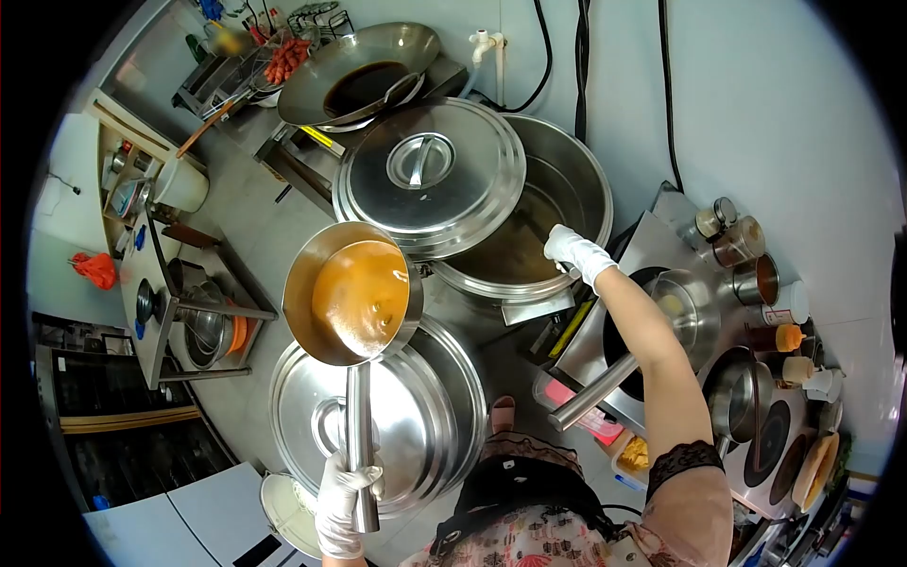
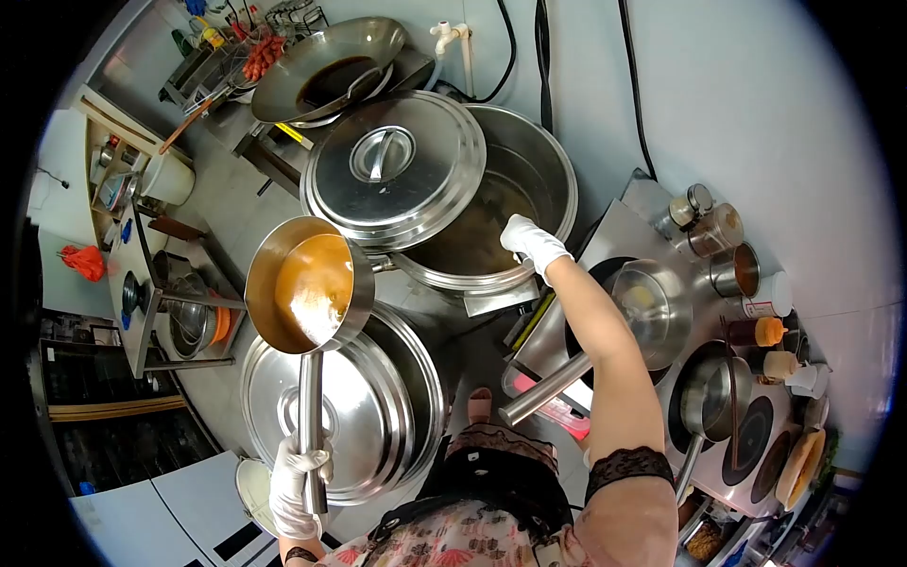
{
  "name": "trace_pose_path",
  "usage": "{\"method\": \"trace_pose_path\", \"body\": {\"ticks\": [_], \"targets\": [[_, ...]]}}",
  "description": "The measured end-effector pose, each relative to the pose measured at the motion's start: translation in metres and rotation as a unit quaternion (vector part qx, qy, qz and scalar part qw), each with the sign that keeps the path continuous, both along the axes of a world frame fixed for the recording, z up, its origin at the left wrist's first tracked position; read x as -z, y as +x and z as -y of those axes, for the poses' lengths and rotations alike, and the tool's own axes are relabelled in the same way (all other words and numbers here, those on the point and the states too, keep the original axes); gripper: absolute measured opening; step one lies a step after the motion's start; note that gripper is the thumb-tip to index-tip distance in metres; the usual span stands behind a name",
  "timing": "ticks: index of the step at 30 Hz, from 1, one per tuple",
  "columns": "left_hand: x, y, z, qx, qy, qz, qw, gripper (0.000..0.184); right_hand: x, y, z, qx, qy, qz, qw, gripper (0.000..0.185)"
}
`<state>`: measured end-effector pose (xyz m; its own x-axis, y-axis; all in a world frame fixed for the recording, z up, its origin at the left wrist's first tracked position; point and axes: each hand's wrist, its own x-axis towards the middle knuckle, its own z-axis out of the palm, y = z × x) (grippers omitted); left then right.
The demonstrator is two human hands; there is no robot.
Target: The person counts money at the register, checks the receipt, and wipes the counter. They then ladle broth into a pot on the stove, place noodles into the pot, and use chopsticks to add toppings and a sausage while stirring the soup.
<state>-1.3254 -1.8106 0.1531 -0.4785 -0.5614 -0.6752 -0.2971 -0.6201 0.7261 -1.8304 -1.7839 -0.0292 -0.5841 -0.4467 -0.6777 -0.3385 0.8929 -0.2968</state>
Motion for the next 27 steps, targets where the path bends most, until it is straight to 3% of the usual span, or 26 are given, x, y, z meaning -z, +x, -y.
{"method": "trace_pose_path", "body": {"ticks": [3, 5, 6, 11, 14, 15, 19, 23, 27], "targets": [[0.002, 0.002, -0.002, 0.007, -0.013, 0.011, 1.0, 0.04, 0.0, -0.009, -0.014, 0.063, -0.051, 0.104, 0.991, 0.015], [0.001, 0.002, -0.002, 0.01, -0.024, 0.015, 1.0, 0.039, 0.042, -0.033, -0.028, 0.277, -0.225, 0.324, 0.876, 0.011], [0.001, 0.002, -0.003, 0.008, -0.021, 0.018, 1.0, 0.039, 0.011, -0.018, -0.033, 0.331, -0.234, 0.33, 0.852, 0.009], [-0.008, -0.001, -0.006, 0.028, -0.004, 0.02, 0.999, 0.037, -0.029, -0.019, -0.085, 0.36, -0.239, 0.464, 0.773, 0.01], [-0.006, 0.0, -0.006, 0.065, -0.009, 0.021, 0.998, 0.037, -0.076, -0.004, -0.121, 0.364, -0.246, 0.455, 0.774, 0.011], [-0.005, -0.001, -0.007, 0.07, -0.012, 0.023, 0.997, 0.035, -0.101, 0.008, -0.13, 0.35, -0.24, 0.416, 0.804, 0.021], [-0.005, -0.008, -0.013, 0.097, -0.031, 0.029, 0.994, 0.035, -0.151, 0.026, -0.18, 0.346, -0.264, 0.41, 0.801, 0.015], [0.007, -0.008, -0.016, 0.14, -0.046, 0.022, 0.989, 0.036, -0.177, 0.039, -0.231, 0.313, -0.304, 0.353, 0.828, 0.021], [0.003, -0.024, -0.021, 0.176, -0.053, 0.04, 0.982, 0.031, -0.223, 0.061, -0.27, 0.292, -0.345, 0.377, 0.809, 0.018]]}}
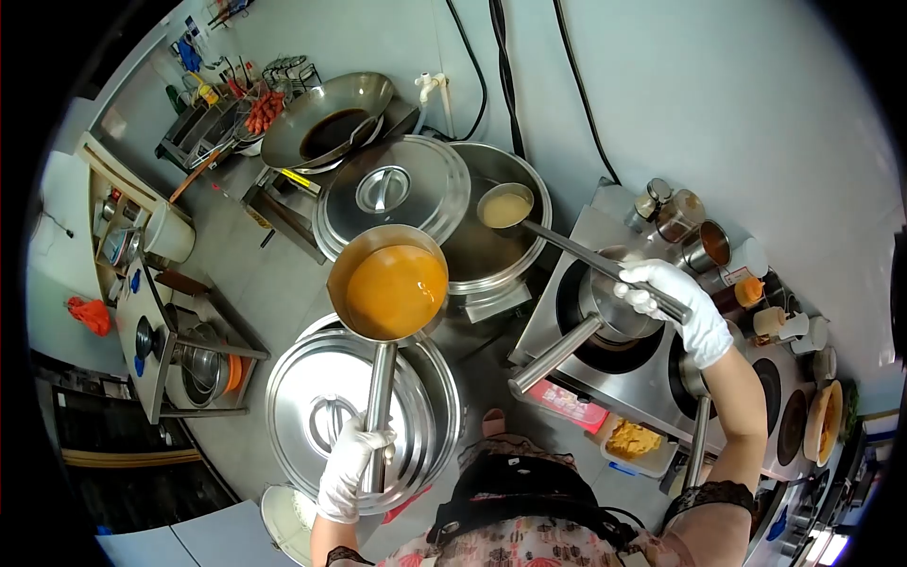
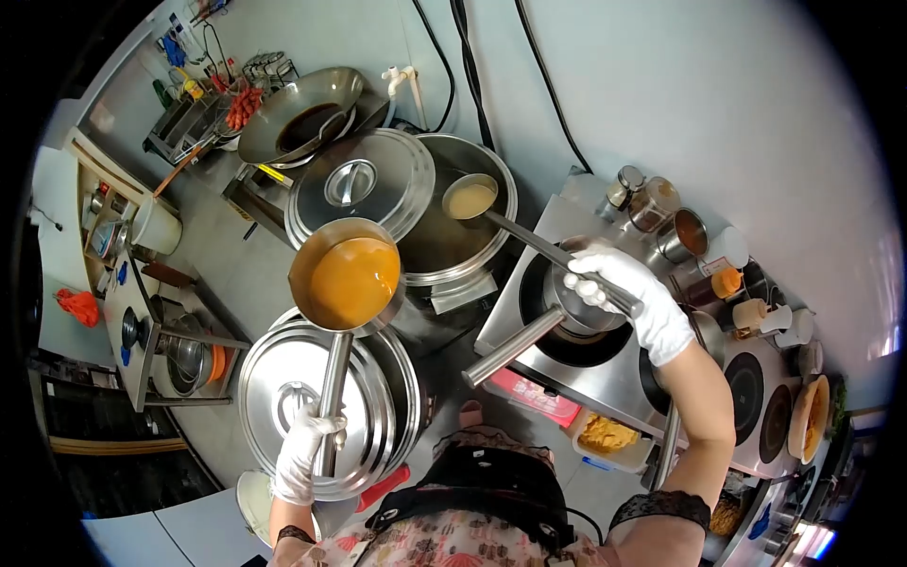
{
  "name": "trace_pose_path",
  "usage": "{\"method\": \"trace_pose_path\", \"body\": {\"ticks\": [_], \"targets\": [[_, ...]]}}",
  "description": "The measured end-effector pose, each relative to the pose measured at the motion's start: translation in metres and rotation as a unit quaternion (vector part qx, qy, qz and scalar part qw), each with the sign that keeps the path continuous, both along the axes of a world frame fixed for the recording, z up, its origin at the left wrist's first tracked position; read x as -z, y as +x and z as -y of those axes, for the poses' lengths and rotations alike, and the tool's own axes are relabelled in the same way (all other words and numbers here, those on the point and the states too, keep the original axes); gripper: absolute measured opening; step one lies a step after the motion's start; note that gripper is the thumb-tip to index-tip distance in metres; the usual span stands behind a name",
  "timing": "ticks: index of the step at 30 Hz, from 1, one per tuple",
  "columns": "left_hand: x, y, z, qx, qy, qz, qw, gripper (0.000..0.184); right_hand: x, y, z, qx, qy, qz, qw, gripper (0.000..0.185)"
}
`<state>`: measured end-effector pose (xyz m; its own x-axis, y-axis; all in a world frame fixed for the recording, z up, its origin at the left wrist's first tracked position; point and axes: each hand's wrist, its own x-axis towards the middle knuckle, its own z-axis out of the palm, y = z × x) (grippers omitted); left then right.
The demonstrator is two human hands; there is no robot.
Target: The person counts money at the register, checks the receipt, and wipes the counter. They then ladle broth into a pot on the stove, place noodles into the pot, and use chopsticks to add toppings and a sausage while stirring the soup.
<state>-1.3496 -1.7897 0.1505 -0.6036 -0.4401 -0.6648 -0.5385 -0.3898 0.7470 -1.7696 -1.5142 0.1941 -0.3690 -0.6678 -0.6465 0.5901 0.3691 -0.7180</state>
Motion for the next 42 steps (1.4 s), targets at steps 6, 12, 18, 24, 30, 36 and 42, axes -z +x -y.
{"method": "trace_pose_path", "body": {"ticks": [6, 12, 18, 24, 30, 36, 42], "targets": [[-0.007, -0.028, -0.014, 0.04, -0.008, -0.024, 0.999, 0.02, -0.066, 0.046, -0.046, 0.03, -0.049, -0.038, 0.998, 0.016], [0.026, -0.049, -0.016, 0.046, 0.001, -0.025, 0.999, 0.018, -0.105, 0.08, -0.091, 0.077, -0.069, -0.055, 0.993, 0.042], [0.032, -0.08, -0.022, 0.078, 0.01, -0.025, 0.997, 0.01, -0.134, 0.116, -0.108, 0.084, -0.03, -0.078, 0.993, 0.048], [0.047, -0.099, -0.026, 0.101, 0.028, -0.058, 0.993, 0.011, -0.131, 0.138, -0.104, 0.049, 0.004, -0.142, 0.989, 0.052], [0.048, -0.103, -0.03, 0.105, 0.046, -0.062, 0.992, 0.009, -0.132, 0.155, -0.096, 0.001, 0.04, -0.191, 0.981, 0.054], [0.047, -0.102, -0.03, 0.105, 0.057, -0.061, 0.991, 0.008, -0.115, 0.163, -0.098, -0.006, 0.052, -0.214, 0.975, 0.055], [0.041, -0.098, -0.029, 0.102, 0.053, -0.09, 0.989, 0.009, -0.083, 0.166, -0.11, -0.066, 0.09, -0.361, 0.926, 0.061]]}}
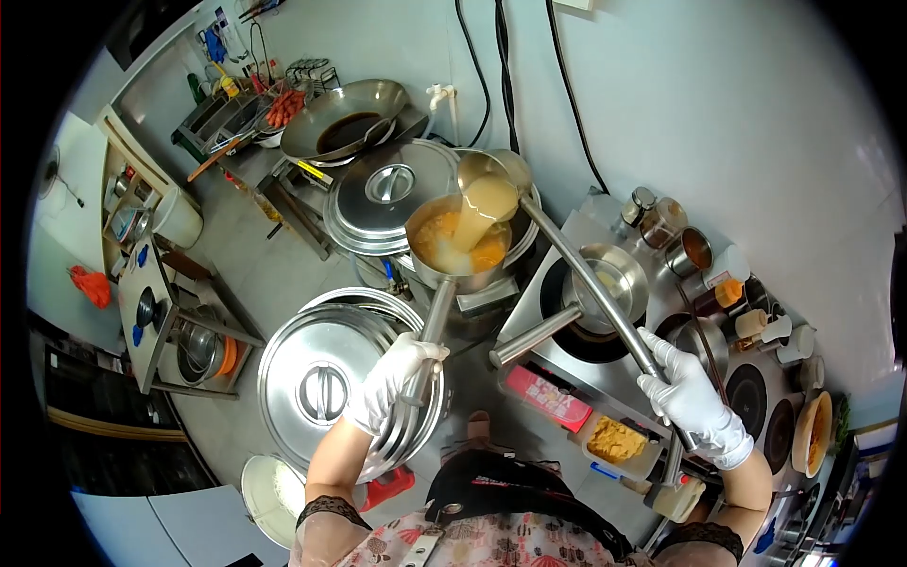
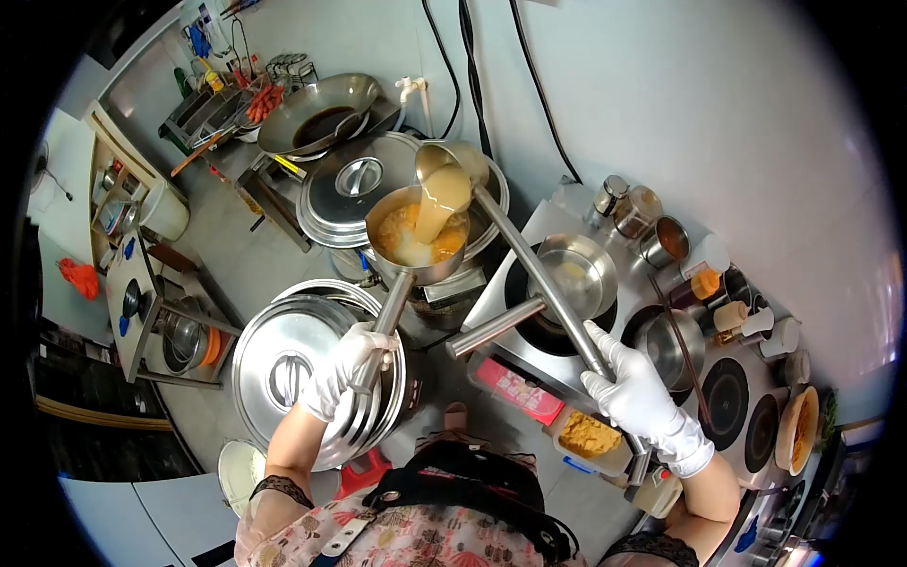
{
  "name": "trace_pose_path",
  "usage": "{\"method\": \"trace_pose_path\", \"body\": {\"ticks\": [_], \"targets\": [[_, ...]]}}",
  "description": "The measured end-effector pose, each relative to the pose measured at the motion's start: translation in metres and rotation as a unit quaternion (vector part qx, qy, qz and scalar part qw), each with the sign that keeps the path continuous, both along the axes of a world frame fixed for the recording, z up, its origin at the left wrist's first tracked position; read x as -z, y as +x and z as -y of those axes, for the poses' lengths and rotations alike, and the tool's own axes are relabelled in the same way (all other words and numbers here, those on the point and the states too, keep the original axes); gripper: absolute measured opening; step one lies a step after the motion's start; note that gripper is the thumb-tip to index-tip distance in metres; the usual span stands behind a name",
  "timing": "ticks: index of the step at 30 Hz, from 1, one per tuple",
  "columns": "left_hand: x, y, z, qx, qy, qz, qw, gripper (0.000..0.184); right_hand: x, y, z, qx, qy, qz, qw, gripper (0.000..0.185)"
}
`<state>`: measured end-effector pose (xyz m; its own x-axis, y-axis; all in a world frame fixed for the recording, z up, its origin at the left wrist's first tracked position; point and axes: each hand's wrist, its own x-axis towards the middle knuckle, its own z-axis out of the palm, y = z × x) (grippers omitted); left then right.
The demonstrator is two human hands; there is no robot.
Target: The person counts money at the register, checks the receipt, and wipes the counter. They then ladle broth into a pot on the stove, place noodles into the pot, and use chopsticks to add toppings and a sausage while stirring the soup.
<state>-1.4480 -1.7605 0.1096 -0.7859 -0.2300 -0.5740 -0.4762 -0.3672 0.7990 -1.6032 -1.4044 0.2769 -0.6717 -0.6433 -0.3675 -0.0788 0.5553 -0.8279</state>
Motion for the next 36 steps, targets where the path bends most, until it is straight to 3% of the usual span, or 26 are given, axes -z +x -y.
{"method": "trace_pose_path", "body": {"ticks": [2, 4, 5, 6, 8, 10, 12, 14, 17, 18, 19, 20, 26, 32, 34, 36], "targets": [[-0.003, 0.0, 0.001, 0.014, -0.013, 0.009, 1.0, 0.011, 0.009, 0.004, -0.004, -0.031, 0.045, -0.094, 0.994, 0.062], [0.001, 0.0, 0.002, 0.018, -0.016, 0.007, 1.0, 0.011, 0.019, 0.011, -0.004, -0.083, -0.02, -0.241, 0.967, 0.064], [0.002, -0.001, 0.002, 0.019, -0.018, 0.004, 1.0, 0.012, 0.014, 0.017, -0.006, -0.049, 0.014, -0.159, 0.986, 0.064], [0.0, -0.002, 0.001, 0.023, -0.019, 0.004, 1.0, 0.012, 0.031, 0.017, -0.014, -0.08, -0.034, -0.228, 0.97, 0.063], [-0.007, -0.004, -0.003, 0.027, -0.021, -0.001, 0.999, 0.012, 0.045, 0.024, -0.022, -0.107, -0.007, -0.315, 0.943, 0.065], [-0.012, -0.006, -0.008, 0.031, -0.018, -0.013, 0.999, 0.012, 0.049, 0.033, -0.028, -0.102, 0.004, -0.33, 0.939, 0.067], [-0.014, -0.009, -0.012, 0.027, -0.004, -0.026, 0.999, 0.015, 0.05, 0.041, -0.035, -0.112, 0.11, -0.323, 0.933, 0.066], [-0.02, -0.012, -0.017, 0.04, -0.005, -0.027, 0.999, 0.017, 0.051, 0.047, -0.044, -0.107, 0.138, -0.317, 0.932, 0.065], [-0.032, -0.018, -0.027, 0.03, 0.009, -0.018, 0.999, 0.018, 0.063, 0.052, -0.066, -0.06, -0.079, -0.344, 0.934, 0.066], [-0.032, -0.02, -0.029, 0.033, 0.014, -0.018, 0.999, 0.014, 0.068, 0.056, -0.08, -0.033, -0.097, -0.304, 0.947, 0.065], [-0.036, -0.022, -0.031, 0.038, 0.023, -0.018, 0.999, 0.014, 0.05, 0.066, -0.086, 0.078, -0.094, -0.097, 0.988, 0.064], [-0.041, -0.023, -0.033, 0.044, 0.032, -0.017, 0.998, 0.014, 0.027, 0.077, -0.094, 0.186, -0.09, 0.116, 0.972, 0.064], [-0.069, -0.034, -0.057, 0.079, -0.001, -0.023, 0.997, 0.026, 0.017, 0.096, -0.151, 0.317, -0.135, 0.223, 0.912, 0.055], [-0.123, -0.041, -0.124, 0.126, -0.024, -0.033, 0.991, 0.031, 0.078, 0.074, -0.177, 0.258, -0.238, 0.333, 0.875, 0.02], [-0.142, -0.039, -0.16, 0.147, -0.04, -0.054, 0.987, 0.029, 0.105, 0.067, -0.178, 0.252, -0.284, 0.344, 0.859, 0.021], [-0.152, -0.038, -0.196, 0.164, -0.018, -0.046, 0.985, 0.03, 0.129, 0.062, -0.18, 0.242, -0.355, 0.375, 0.822, 0.036]]}}
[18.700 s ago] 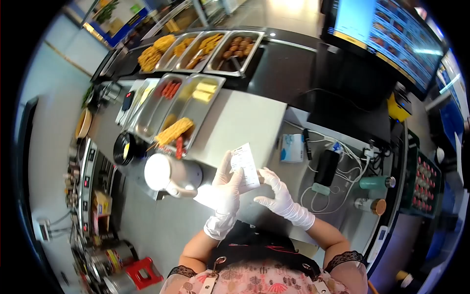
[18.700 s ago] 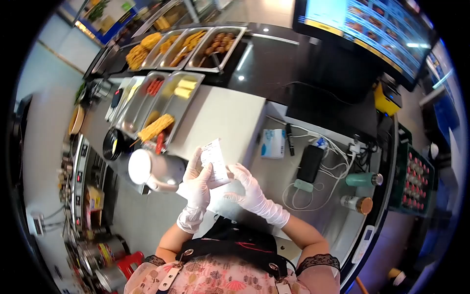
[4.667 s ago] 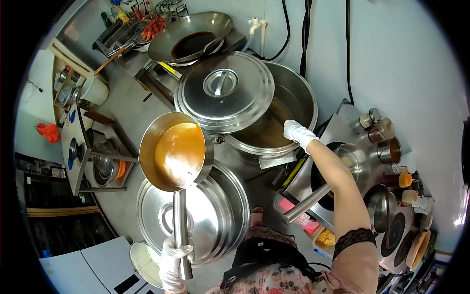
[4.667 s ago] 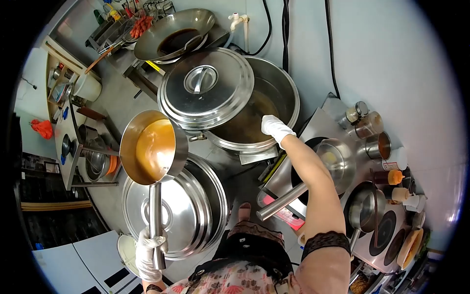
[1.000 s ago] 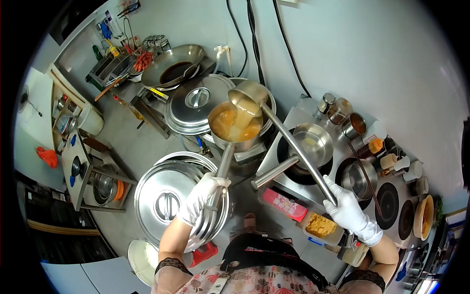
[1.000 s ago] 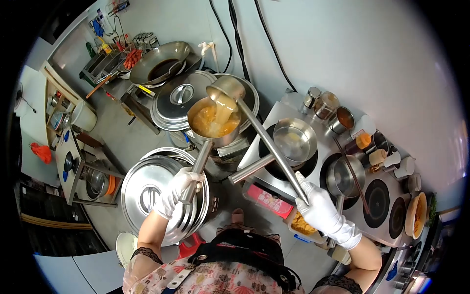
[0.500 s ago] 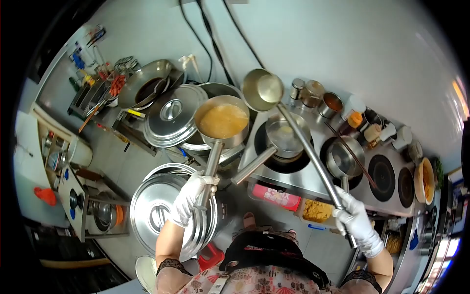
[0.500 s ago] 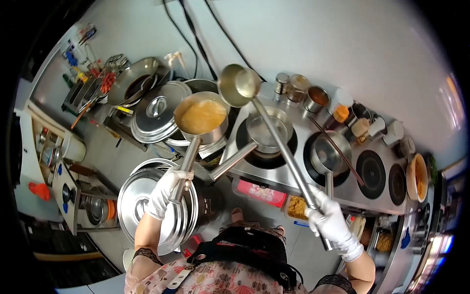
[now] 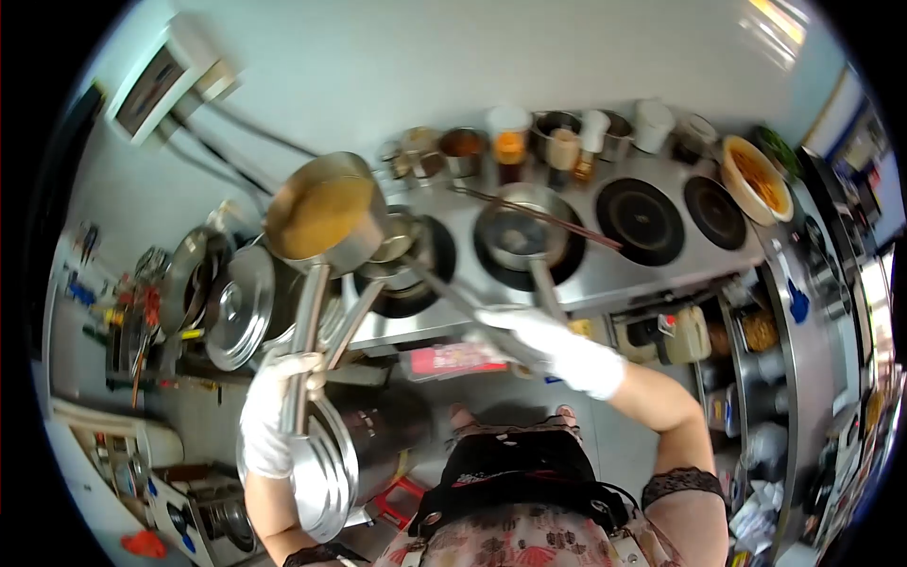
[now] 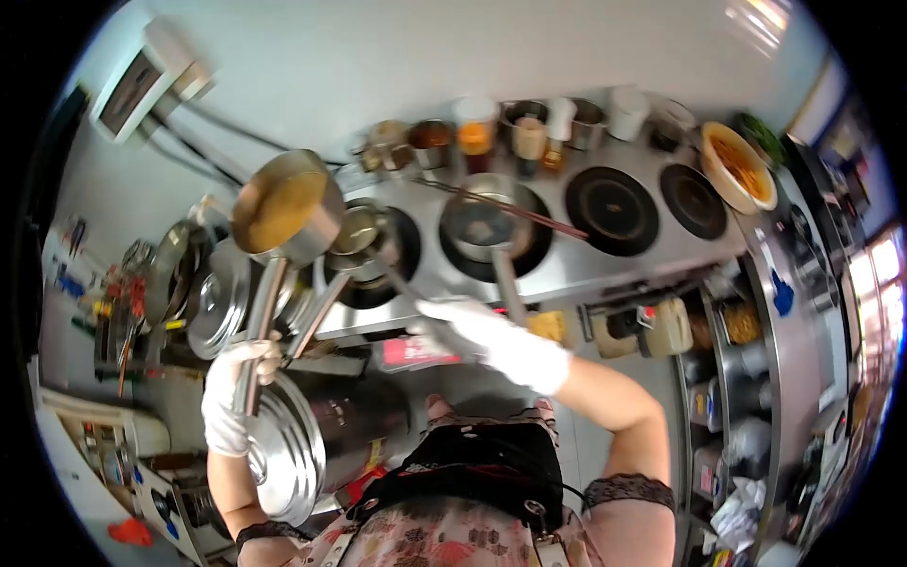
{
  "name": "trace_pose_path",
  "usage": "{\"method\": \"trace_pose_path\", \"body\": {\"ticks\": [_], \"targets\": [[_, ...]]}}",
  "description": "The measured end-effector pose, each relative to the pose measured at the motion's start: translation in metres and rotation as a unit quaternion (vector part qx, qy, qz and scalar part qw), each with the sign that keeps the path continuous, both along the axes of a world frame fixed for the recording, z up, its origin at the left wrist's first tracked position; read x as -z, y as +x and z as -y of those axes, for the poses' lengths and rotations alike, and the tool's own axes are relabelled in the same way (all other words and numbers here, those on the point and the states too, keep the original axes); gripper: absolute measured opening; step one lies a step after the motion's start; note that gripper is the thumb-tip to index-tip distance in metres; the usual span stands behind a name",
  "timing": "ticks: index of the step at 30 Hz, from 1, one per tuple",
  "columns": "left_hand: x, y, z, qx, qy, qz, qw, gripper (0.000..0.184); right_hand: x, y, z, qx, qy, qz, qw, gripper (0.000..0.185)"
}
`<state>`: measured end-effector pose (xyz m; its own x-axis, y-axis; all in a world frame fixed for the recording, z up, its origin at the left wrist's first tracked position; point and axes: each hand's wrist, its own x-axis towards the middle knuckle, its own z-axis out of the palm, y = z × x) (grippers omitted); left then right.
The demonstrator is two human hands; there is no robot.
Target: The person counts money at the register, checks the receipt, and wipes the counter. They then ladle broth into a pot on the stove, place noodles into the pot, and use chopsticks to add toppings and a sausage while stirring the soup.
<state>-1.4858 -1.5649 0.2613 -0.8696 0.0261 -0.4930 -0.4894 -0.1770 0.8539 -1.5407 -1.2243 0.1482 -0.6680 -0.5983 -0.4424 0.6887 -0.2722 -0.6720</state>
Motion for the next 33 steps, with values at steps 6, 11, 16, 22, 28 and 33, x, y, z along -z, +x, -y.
{"method": "trace_pose_path", "body": {"ticks": [6, 11, 16, 22, 28, 33], "targets": [[-0.017, -0.006, -0.136, 0.075, 0.028, -0.016, 0.997, 0.035, 0.046, 0.019, -0.058, 0.005, -0.193, 0.058, 0.98, 0.061], [-0.013, -0.027, -0.261, 0.165, 0.094, 0.002, 0.982, 0.034, 0.043, 0.061, -0.19, 0.028, -0.069, 0.039, 0.996, 0.047], [0.013, -0.059, -0.371, 0.231, 0.188, 0.083, 0.951, 0.033, 0.086, 0.102, -0.315, 0.143, 0.0, 0.053, 0.988, 0.042], [0.099, -0.097, -0.485, 0.277, 0.222, 0.15, 0.923, 0.014, 0.184, 0.148, -0.411, 0.311, 0.062, 0.167, 0.934, 0.042], [0.187, -0.109, -0.552, 0.225, 0.14, 0.137, 0.954, 0.011, 0.276, 0.164, -0.442, 0.356, 0.078, 0.252, 0.896, 0.04], [0.23, -0.112, -0.575, 0.201, 0.071, 0.111, 0.971, 0.012, 0.316, 0.152, -0.439, 0.344, 0.087, 0.29, 0.889, 0.042]]}}
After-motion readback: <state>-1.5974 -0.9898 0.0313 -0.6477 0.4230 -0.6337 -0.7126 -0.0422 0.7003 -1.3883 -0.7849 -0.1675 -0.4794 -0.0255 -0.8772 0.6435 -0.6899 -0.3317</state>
